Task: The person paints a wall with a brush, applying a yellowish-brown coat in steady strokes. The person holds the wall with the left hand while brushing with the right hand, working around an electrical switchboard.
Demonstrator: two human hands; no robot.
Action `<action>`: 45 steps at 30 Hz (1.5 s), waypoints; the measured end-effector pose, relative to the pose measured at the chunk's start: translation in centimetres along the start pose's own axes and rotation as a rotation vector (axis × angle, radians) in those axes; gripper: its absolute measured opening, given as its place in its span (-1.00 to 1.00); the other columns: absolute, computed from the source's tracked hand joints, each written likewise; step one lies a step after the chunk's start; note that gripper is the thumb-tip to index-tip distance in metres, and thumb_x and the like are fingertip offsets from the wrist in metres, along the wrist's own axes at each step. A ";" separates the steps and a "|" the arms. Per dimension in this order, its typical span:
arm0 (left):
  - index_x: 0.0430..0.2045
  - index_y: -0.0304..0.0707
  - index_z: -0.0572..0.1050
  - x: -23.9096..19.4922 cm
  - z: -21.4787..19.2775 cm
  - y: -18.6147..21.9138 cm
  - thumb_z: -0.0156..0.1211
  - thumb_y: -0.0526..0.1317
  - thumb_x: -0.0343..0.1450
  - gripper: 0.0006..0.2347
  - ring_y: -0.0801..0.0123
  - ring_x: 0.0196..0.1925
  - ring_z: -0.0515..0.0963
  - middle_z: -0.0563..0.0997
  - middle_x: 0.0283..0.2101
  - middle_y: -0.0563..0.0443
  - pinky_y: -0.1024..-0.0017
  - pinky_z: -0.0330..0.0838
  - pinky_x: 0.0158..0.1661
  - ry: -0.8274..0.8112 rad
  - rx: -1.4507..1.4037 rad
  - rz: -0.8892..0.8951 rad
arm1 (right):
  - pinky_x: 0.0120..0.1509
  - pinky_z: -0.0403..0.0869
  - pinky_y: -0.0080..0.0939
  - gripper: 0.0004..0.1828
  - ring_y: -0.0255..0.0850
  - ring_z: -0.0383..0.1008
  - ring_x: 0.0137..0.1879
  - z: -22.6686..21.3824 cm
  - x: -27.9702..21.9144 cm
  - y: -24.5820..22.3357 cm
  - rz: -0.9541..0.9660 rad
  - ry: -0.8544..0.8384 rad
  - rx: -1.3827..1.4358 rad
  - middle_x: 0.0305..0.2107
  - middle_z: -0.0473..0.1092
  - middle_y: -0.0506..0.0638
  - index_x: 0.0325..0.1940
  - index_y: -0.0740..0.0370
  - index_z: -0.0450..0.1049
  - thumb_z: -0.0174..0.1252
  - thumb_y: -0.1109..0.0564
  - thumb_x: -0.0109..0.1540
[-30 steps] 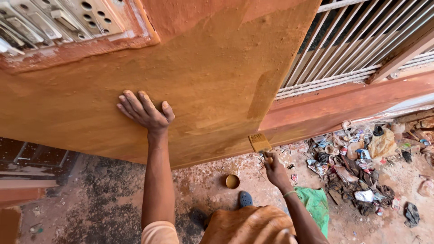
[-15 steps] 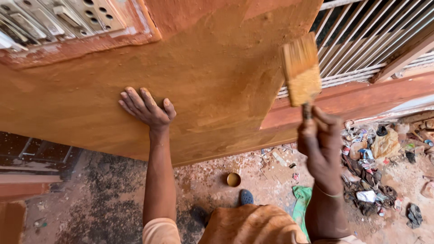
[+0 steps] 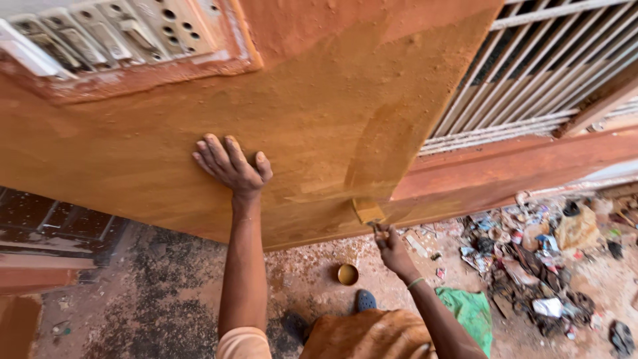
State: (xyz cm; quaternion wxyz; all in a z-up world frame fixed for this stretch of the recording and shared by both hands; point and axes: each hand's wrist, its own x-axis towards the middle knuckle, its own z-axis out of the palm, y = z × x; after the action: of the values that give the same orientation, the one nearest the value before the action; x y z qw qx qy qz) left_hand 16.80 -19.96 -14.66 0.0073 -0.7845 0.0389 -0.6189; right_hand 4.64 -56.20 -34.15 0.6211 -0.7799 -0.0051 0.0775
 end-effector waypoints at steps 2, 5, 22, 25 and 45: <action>0.50 -0.26 0.03 0.5 0.3 -0.2 -0.23 0.08 0.62 -0.43 -0.12 0.61 -0.07 -0.01 0.54 -0.30 -0.17 -0.25 0.52 0.024 -0.003 0.002 | -0.34 0.24 -0.40 -0.78 -0.41 0.10 -0.38 -0.7 0.6 -4.0 -0.023 -0.032 0.093 -0.48 0.15 -0.15 0.15 0.21 0.29 -0.03 0.16 0.41; 0.49 -0.25 0.03 -0.1 0.1 0.1 -0.24 0.08 0.62 -0.44 -0.08 0.61 -0.07 0.00 0.54 -0.28 -0.16 -0.25 0.53 0.039 -0.003 0.005 | -0.49 0.21 -0.38 -0.74 -0.39 0.11 -0.50 -3.2 -0.8 -11.6 0.064 -0.124 0.165 -0.52 0.16 -0.12 0.18 0.18 0.27 -0.05 0.16 0.40; 0.47 -0.29 0.08 0.4 0.1 -0.2 -0.21 0.07 0.62 -0.45 -0.13 0.61 -0.06 0.02 0.54 -0.30 -0.18 -0.23 0.52 0.036 -0.019 0.017 | -0.32 0.36 -0.30 -0.81 -0.36 0.18 -0.34 5.3 0.3 -7.7 -0.419 -0.065 0.057 -0.05 0.33 0.06 0.15 0.24 0.17 -0.05 0.20 0.47; 0.47 -0.30 0.07 -0.2 -0.1 -0.1 -0.23 0.07 0.62 -0.44 -0.10 0.61 -0.07 0.01 0.54 -0.30 -0.17 -0.23 0.53 0.034 0.006 0.014 | -0.02 0.39 -0.22 -0.62 -0.35 0.28 -0.07 7.8 -2.0 -0.4 -0.161 -0.142 0.212 -0.04 0.31 -0.02 0.31 0.27 0.14 -0.06 0.17 0.41; 0.45 -0.30 0.10 -0.4 0.0 -0.4 -0.21 0.06 0.63 -0.46 -0.12 0.60 -0.05 0.02 0.53 -0.29 -0.17 -0.21 0.52 0.025 0.006 0.011 | -0.49 0.29 -0.48 -0.60 -0.43 0.20 -0.44 0.5 -2.6 -24.3 -0.630 -0.130 0.264 -0.24 0.28 -0.02 0.38 0.17 0.08 -0.13 0.26 0.44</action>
State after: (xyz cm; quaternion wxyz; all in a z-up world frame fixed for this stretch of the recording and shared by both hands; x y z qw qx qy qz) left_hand 16.67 -19.50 -15.04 0.0127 -0.7763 0.0415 -0.6289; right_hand 4.17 -50.39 -10.44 0.7083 -0.6464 -0.2751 -0.0688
